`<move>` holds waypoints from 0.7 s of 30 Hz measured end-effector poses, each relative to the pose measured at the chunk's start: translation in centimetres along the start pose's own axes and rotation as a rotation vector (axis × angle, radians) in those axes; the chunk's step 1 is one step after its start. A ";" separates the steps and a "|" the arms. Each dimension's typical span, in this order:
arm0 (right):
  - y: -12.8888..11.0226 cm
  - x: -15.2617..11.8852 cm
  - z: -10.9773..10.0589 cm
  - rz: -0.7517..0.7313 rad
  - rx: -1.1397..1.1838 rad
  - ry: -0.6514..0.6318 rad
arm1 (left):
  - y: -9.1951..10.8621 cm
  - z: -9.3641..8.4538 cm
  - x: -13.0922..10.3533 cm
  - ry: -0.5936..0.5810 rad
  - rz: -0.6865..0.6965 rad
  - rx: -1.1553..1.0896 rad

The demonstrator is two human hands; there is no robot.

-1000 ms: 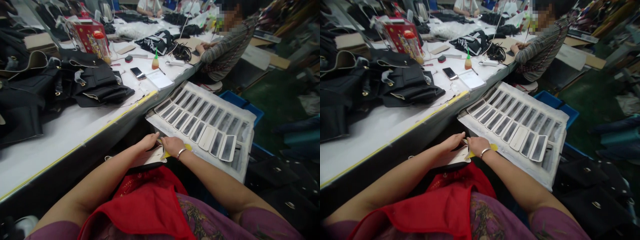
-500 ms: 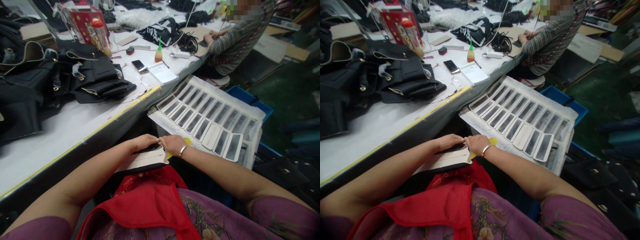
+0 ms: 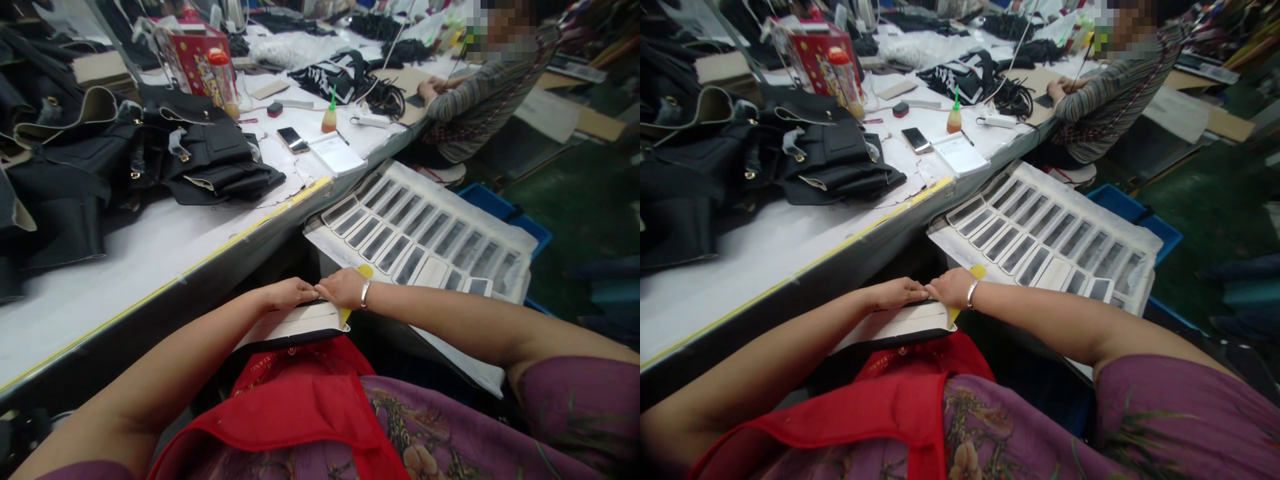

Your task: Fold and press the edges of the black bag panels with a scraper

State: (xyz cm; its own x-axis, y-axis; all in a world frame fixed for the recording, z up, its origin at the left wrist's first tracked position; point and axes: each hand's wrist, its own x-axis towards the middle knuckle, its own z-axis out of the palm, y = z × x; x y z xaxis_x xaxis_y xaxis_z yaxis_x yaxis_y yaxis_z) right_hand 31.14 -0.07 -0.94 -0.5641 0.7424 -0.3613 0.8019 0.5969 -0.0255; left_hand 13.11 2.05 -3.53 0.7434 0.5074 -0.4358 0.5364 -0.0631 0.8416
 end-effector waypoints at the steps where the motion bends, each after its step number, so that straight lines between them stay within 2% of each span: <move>1: -0.1 0.3 -0.1 -0.030 -0.017 -0.006 | -0.1 -0.1 -0.2 -0.003 0.005 0.030; 7: -1.0 2.6 -1.0 -0.201 -0.108 0.007 | 0.0 -0.7 -2.3 -0.035 -0.016 0.246; 13: -3.4 5.1 -1.7 -0.264 -0.112 0.040 | -0.4 -1.2 -6.5 0.055 -0.094 0.412; 15: -4.3 5.8 -1.9 -0.274 -0.123 0.045 | -0.7 -1.2 -8.2 0.108 -0.139 0.449; 18: -5.4 6.2 -2.7 -0.324 -0.148 0.046 | -0.7 -0.9 -10.8 0.253 -0.245 0.572; 21: -5.2 5.6 -4.5 -0.293 -0.169 0.069 | 0.1 0.1 -12.6 0.398 -0.264 0.716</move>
State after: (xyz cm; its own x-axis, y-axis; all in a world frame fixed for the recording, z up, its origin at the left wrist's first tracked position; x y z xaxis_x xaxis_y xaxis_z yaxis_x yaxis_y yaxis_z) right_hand 22.92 2.32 1.32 -0.7823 0.5475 -0.2970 0.5633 0.8254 0.0379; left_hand 3.80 -4.49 1.98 0.4348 0.8371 -0.3320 0.8946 -0.3591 0.2660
